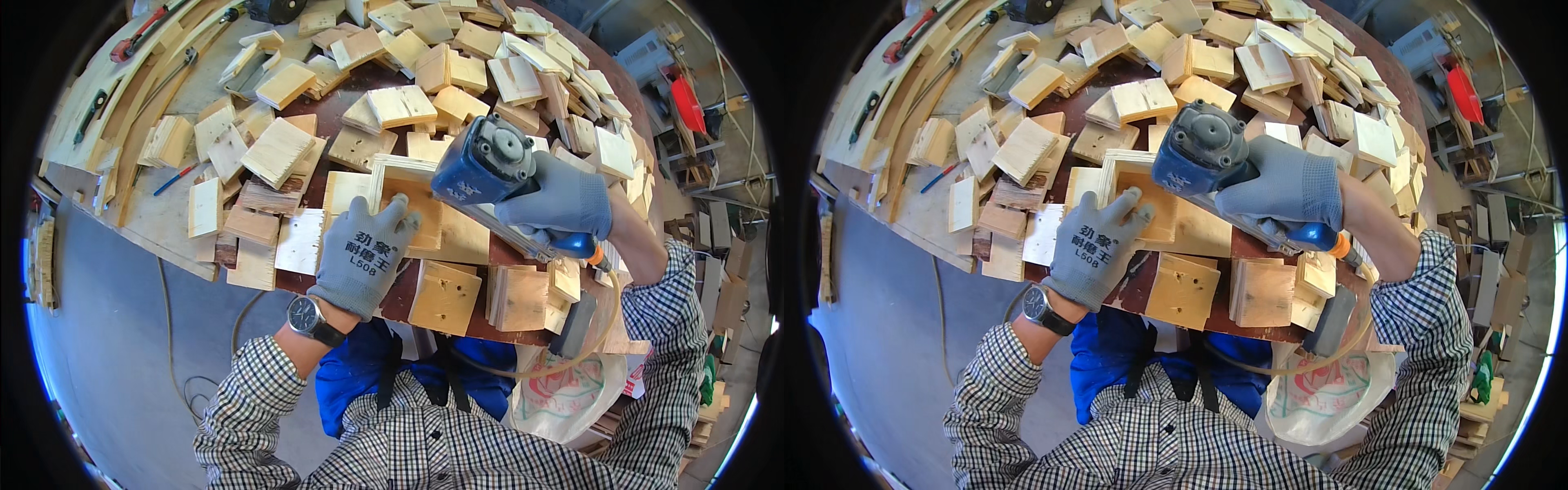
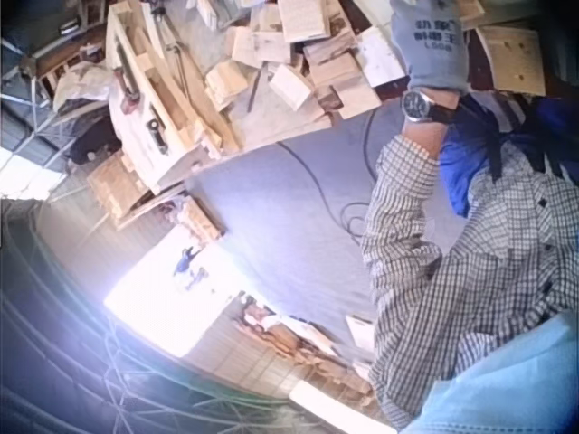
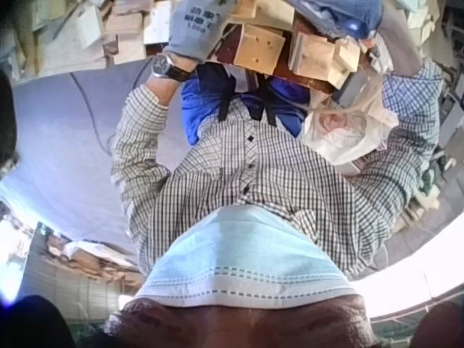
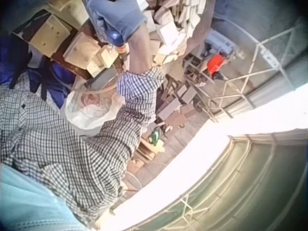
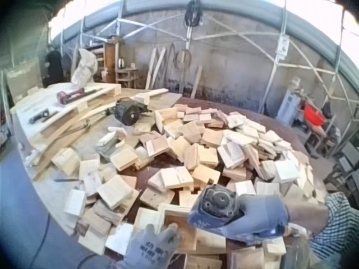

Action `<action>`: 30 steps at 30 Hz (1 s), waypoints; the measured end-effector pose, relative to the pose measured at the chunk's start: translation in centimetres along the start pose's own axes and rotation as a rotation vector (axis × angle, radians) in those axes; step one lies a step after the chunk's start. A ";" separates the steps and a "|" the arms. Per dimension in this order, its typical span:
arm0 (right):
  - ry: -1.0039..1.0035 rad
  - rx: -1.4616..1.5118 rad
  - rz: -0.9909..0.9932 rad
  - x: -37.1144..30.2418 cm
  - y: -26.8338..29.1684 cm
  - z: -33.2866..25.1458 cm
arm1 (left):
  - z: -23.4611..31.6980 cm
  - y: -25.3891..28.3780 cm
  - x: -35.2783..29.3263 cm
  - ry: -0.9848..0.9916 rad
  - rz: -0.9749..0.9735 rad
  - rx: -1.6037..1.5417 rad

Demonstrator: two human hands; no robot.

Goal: The person assembles small wooden boxes by hand, aligning pre-drilled pieces and securing them with a nail gun. They then sand the edges of the assembled boxes with a sanding block.

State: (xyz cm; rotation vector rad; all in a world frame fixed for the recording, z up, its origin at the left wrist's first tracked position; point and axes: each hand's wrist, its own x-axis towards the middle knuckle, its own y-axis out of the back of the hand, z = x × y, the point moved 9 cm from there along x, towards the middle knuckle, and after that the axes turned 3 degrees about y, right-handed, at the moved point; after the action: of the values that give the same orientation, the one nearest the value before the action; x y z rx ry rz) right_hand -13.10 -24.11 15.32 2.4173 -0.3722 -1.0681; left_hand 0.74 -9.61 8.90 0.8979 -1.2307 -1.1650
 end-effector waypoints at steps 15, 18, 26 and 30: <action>0.230 -0.115 -0.045 -1.2 -2.5 -3.2 | -0.3 1.5 0.1 -0.005 0.056 -0.040; 0.205 -0.135 0.002 -1.7 -2.3 -4.0 | -0.6 4.8 -1.7 0.001 0.228 -0.096; 0.152 -0.160 -0.016 -1.6 -2.4 -4.0 | -2.1 1.0 -8.2 0.519 0.544 -0.323; 0.096 -0.136 -0.113 -0.9 -3.3 -3.4 | -2.4 -0.6 -6.5 0.505 0.449 -0.312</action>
State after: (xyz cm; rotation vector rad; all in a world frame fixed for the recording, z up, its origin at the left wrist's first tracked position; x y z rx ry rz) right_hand -10.93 -19.85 16.17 2.3805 -0.1281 -0.9855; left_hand 3.30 -3.59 6.49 0.5870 -0.7544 -0.6842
